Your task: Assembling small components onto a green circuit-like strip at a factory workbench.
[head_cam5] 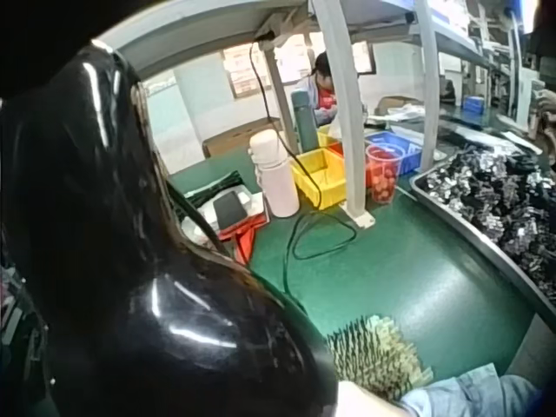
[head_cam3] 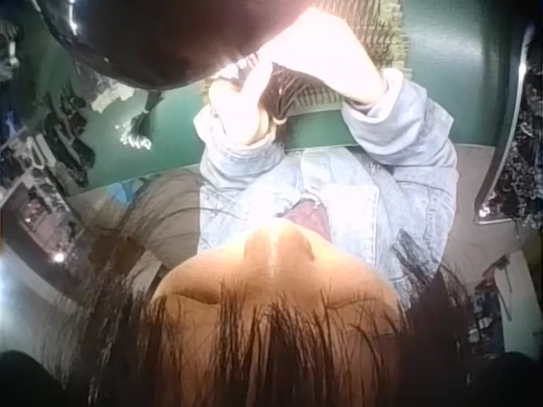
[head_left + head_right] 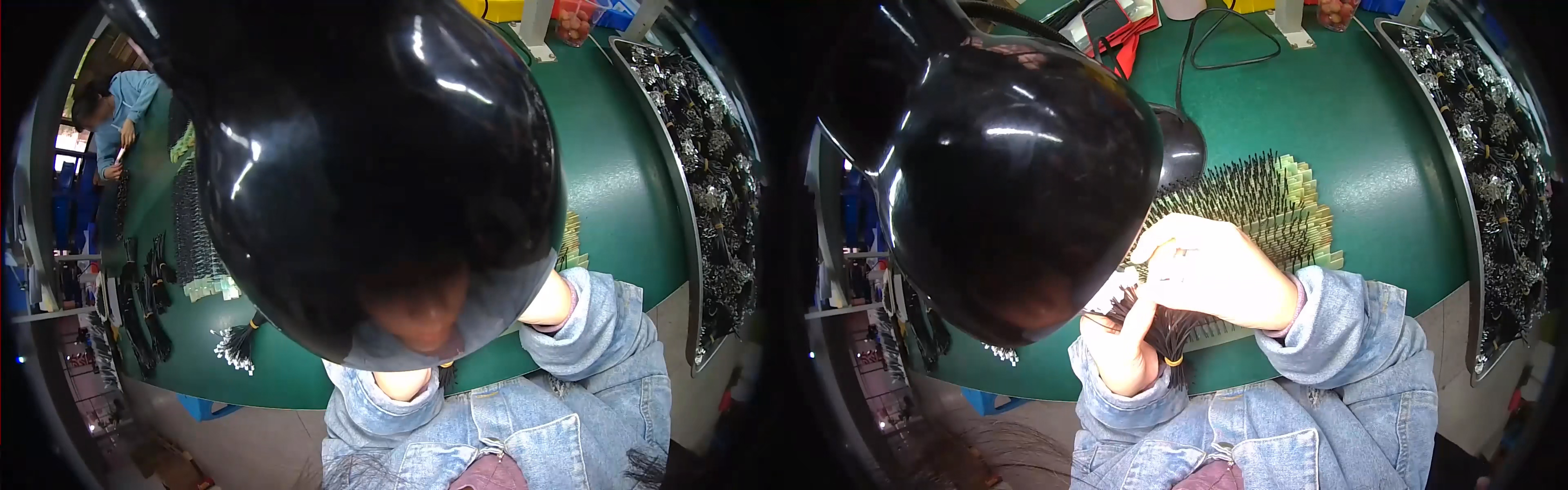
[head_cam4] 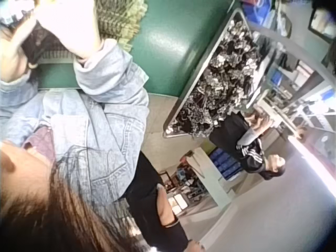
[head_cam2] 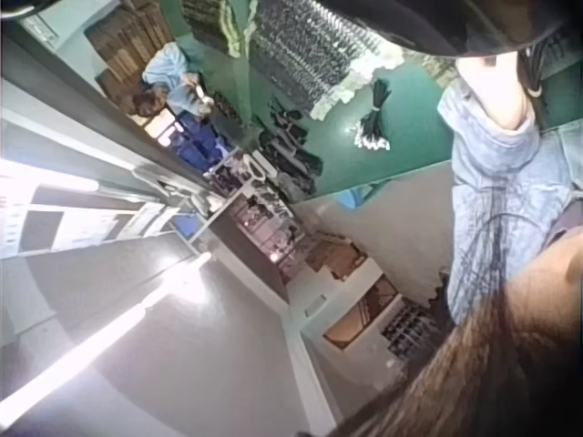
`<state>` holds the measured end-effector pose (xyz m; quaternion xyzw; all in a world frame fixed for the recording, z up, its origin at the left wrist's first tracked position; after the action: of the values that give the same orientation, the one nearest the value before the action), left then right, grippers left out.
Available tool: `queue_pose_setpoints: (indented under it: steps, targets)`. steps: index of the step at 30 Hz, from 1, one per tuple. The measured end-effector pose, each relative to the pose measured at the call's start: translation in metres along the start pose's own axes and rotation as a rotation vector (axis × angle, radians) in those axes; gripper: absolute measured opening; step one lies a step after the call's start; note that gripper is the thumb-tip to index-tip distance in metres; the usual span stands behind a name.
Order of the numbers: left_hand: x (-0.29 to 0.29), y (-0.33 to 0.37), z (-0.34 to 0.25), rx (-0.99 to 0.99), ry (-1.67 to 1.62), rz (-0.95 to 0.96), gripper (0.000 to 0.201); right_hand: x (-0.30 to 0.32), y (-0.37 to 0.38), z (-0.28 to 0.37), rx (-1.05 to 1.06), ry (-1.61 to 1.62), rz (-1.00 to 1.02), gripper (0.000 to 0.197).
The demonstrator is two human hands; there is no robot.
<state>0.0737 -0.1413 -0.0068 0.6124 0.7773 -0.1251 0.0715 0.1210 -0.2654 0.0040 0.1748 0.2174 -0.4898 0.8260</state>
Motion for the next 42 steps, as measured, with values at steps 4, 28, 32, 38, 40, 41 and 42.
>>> queue_pose_setpoints:
  steps: [4, 28, 32, 38, 40, 41, 42]
  targets:
    - [0.001, -0.003, 0.001, -0.024, 0.062, 0.074, 0.026, 0.002, 0.001, -0.005, -0.014, -0.098, 0.034, 0.015]
    - [0.002, 0.000, 0.005, 0.070, -0.117, -0.003, 0.013, -0.004, 0.000, 0.017, 0.165, -0.315, 0.078, 0.018]
    - [-0.011, 0.001, -0.003, 0.056, -0.110, 0.061, 0.020, -0.001, -0.002, -0.001, 0.144, -0.166, 0.019, 0.020]
    - [0.001, -0.001, 0.006, 0.011, -0.081, 0.084, 0.029, -0.005, -0.002, 0.013, 0.091, -0.171, 0.006, 0.023]
    - [-0.001, 0.000, 0.003, -0.004, -0.057, 0.079, 0.030, -0.005, -0.003, 0.009, 0.156, -0.223, 0.035, 0.023]
    - [-0.002, -0.001, 0.003, 0.008, -0.047, 0.047, 0.028, -0.002, -0.002, 0.003, 0.112, -0.160, 0.029, 0.020]
    - [-0.003, -0.001, 0.002, 0.021, -0.038, 0.016, 0.026, -0.002, -0.001, 0.001, 0.091, -0.129, 0.026, 0.018]
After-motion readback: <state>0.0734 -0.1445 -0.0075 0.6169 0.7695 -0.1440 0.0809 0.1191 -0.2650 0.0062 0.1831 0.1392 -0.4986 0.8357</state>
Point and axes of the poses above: each hand's wrist, its own y-axis towards the middle knuckle, its own x-axis out of the back of the hand, z = x × y, the point moved 7 cm from there along y, towards the middle knuckle, and after that the axes turned 3 degrees about x, right-handed, at the moved point
